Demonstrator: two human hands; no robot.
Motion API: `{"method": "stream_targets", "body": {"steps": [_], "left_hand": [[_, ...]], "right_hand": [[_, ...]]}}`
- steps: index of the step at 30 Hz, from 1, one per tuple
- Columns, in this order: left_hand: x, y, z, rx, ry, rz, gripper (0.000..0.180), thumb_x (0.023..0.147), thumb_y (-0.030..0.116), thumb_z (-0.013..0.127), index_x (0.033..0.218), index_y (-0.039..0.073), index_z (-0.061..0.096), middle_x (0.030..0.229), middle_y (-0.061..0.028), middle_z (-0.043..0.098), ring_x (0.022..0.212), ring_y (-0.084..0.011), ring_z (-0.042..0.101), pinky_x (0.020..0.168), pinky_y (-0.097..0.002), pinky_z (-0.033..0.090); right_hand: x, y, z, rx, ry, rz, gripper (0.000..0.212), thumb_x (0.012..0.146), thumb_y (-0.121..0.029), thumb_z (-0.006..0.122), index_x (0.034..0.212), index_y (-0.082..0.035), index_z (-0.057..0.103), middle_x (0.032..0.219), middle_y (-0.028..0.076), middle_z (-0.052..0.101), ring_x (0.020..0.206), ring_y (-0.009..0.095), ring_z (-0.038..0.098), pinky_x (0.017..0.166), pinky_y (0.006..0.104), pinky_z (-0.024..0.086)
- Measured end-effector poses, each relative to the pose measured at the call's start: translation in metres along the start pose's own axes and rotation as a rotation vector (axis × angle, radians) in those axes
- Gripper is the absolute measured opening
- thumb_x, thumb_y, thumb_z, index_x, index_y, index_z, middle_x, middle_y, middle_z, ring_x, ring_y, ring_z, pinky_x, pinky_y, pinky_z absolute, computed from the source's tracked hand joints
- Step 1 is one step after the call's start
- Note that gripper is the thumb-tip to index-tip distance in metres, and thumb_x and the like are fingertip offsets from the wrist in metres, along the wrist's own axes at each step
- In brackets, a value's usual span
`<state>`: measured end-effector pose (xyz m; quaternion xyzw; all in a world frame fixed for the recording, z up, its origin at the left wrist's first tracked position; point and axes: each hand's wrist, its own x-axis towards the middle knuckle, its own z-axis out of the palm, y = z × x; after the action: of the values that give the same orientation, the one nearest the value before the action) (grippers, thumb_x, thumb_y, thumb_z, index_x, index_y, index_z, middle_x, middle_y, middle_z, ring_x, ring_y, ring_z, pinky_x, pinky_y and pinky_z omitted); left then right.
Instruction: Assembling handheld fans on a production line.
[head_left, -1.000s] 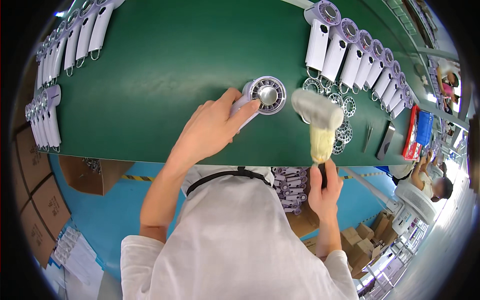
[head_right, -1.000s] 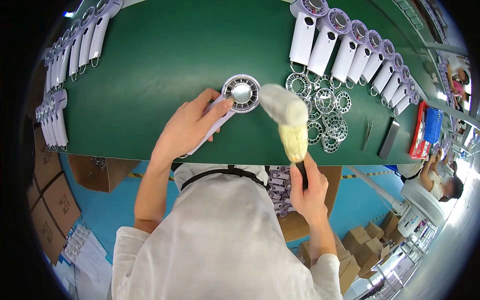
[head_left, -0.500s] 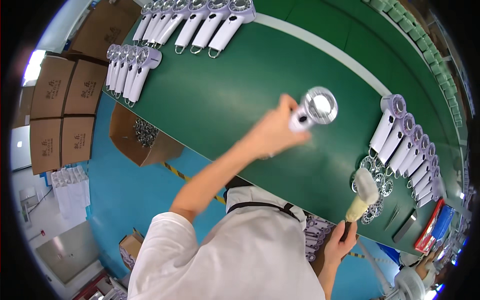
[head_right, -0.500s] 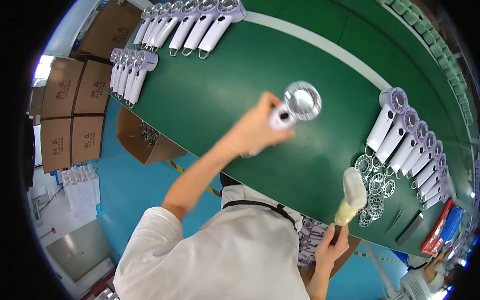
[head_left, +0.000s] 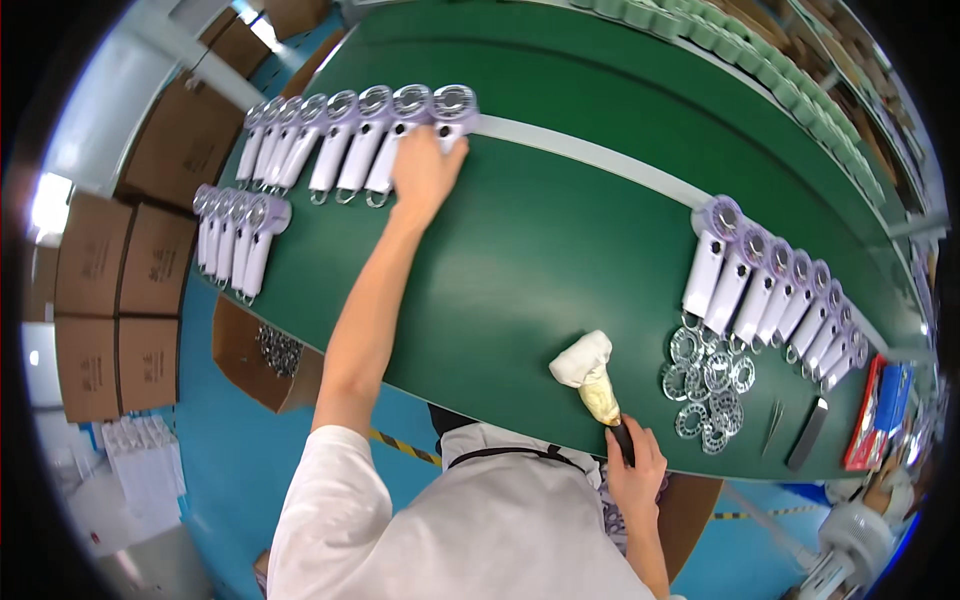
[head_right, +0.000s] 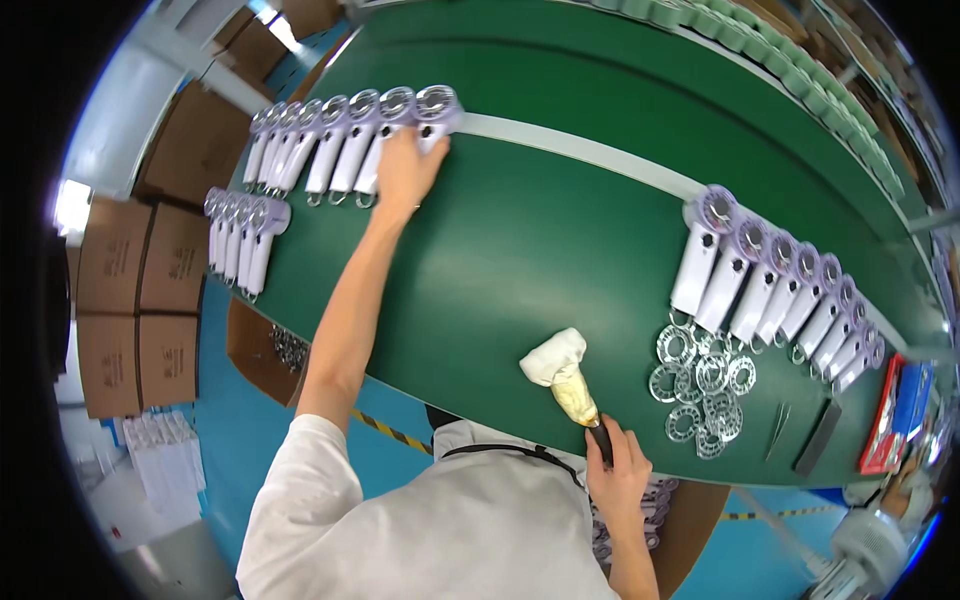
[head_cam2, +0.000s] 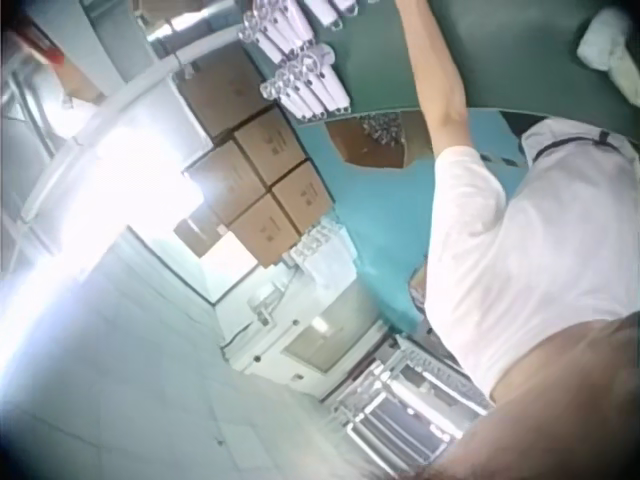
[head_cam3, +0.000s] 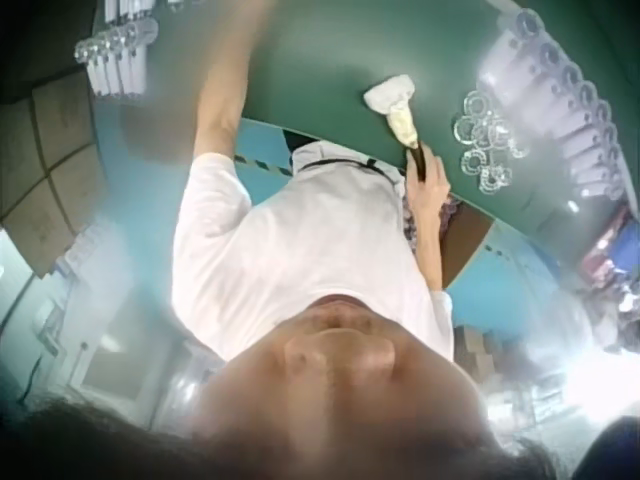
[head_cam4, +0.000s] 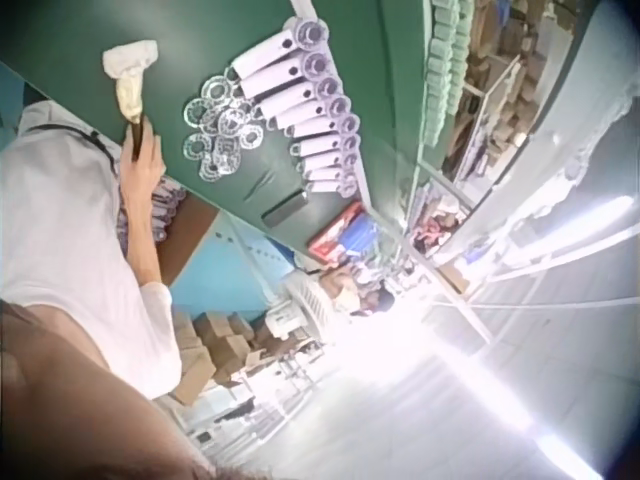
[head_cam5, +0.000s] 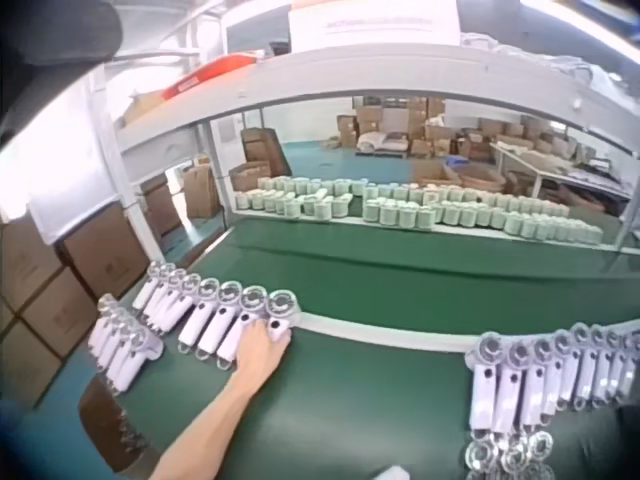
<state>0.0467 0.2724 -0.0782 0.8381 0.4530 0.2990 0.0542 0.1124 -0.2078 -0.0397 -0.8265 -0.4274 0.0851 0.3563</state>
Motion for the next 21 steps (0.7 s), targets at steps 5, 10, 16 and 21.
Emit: {"method": "stream_targets", "body": {"steps": [5,10,16,21], "left_hand": [[0.006,-0.015,0.015,-0.022,-0.065,0.030,0.059,0.088,0.042,0.068,0.114,-0.011,0.061,0.113,-0.0326,0.062,0.106,-0.0450,0.060,0.095,-0.0496,0.046],[-0.001,0.030,-0.031,0.347,0.360,0.330,0.051,0.093,0.043,0.065,0.111,-0.006,0.064,0.094,-0.0215,0.067,0.086,-0.0375,0.063,0.079,-0.0476,0.049],[-0.076,0.196,0.000,-0.571,-0.474,0.024,0.038,0.095,0.037,0.064,0.101,0.000,0.070,0.086,-0.0130,0.070,0.075,-0.0182,0.064,0.073,-0.0320,0.051],[-0.100,0.276,0.053,-0.556,-0.495,0.205,0.055,0.091,0.049,0.064,0.093,-0.006,0.067,0.091,-0.0224,0.064,0.090,-0.0371,0.061,0.079,-0.0456,0.049]], "right_hand": [[0.001,0.011,-0.018,0.035,0.098,0.140,0.032,0.080,-0.002,0.076,0.111,-0.001,0.067,0.083,0.017,0.064,0.068,0.032,0.063,0.061,0.0362,0.051],[-0.008,0.053,-0.051,-0.064,0.505,0.204,0.026,0.080,-0.005,0.079,0.103,-0.001,0.067,0.080,0.014,0.062,0.066,0.028,0.062,0.060,0.0333,0.050],[-0.028,0.117,-0.098,-0.255,0.737,0.532,0.022,0.087,-0.008,0.072,0.102,0.006,0.066,0.086,0.017,0.064,0.074,0.029,0.061,0.070,0.0354,0.050],[-0.059,0.134,-0.109,-0.281,0.634,0.579,0.025,0.088,-0.011,0.072,0.103,0.008,0.064,0.083,0.016,0.062,0.072,0.028,0.059,0.068,0.0366,0.048]]}}
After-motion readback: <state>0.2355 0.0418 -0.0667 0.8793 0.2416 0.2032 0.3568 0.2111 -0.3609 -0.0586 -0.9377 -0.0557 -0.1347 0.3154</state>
